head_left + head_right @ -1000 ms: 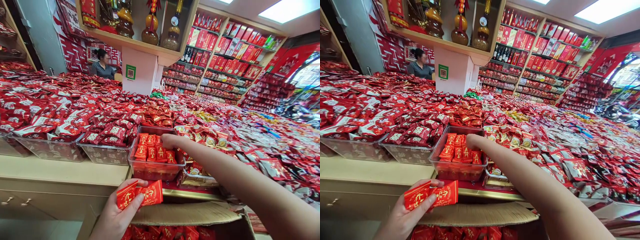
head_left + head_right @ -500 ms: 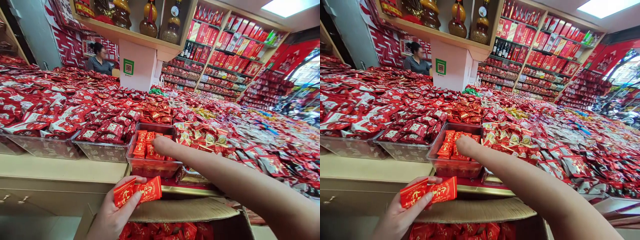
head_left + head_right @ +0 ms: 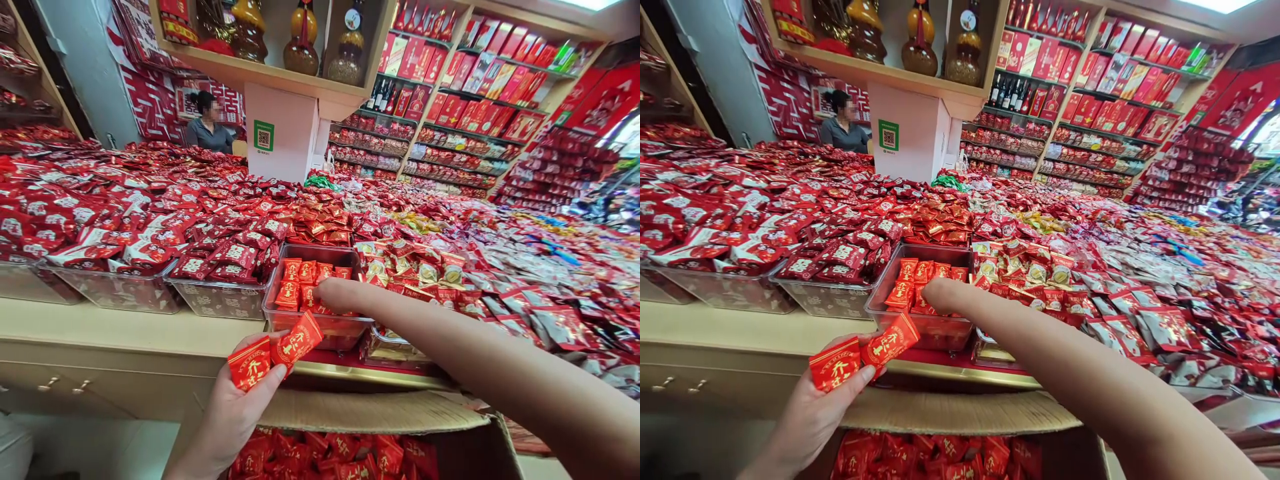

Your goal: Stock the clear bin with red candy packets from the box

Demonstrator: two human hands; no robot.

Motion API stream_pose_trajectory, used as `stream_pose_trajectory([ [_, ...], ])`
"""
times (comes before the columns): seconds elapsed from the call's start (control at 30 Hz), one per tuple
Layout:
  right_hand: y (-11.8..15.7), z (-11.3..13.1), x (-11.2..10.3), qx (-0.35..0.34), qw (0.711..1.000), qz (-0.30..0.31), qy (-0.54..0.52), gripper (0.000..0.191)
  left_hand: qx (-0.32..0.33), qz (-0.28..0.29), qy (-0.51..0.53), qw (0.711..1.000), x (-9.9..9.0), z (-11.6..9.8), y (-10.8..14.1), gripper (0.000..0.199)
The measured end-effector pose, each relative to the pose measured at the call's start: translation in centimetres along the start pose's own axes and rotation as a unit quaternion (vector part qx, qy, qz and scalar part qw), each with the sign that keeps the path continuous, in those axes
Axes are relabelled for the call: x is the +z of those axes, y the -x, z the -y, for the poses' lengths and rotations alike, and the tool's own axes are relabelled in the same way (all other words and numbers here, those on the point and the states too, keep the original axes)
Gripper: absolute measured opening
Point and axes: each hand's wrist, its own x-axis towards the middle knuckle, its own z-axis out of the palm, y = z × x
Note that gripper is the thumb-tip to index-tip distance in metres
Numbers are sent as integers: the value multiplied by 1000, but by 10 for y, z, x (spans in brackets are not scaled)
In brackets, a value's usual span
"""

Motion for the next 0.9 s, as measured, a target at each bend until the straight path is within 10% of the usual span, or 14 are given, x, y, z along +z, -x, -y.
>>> stream_pose_trajectory([
  [0.43,-5,0,-2,-16,1000,-4,-24,16,-30,-98,113,988,7,-8,3,33],
  [0.7,44,10,-46,-32,971,-229,-56,31,-171,-155,307,923,-2,-24,-8,26],
  [0.9,67,61,-27,-134,933,-272,-192,28,-245,-86,410,874,13,-31,-9,29],
])
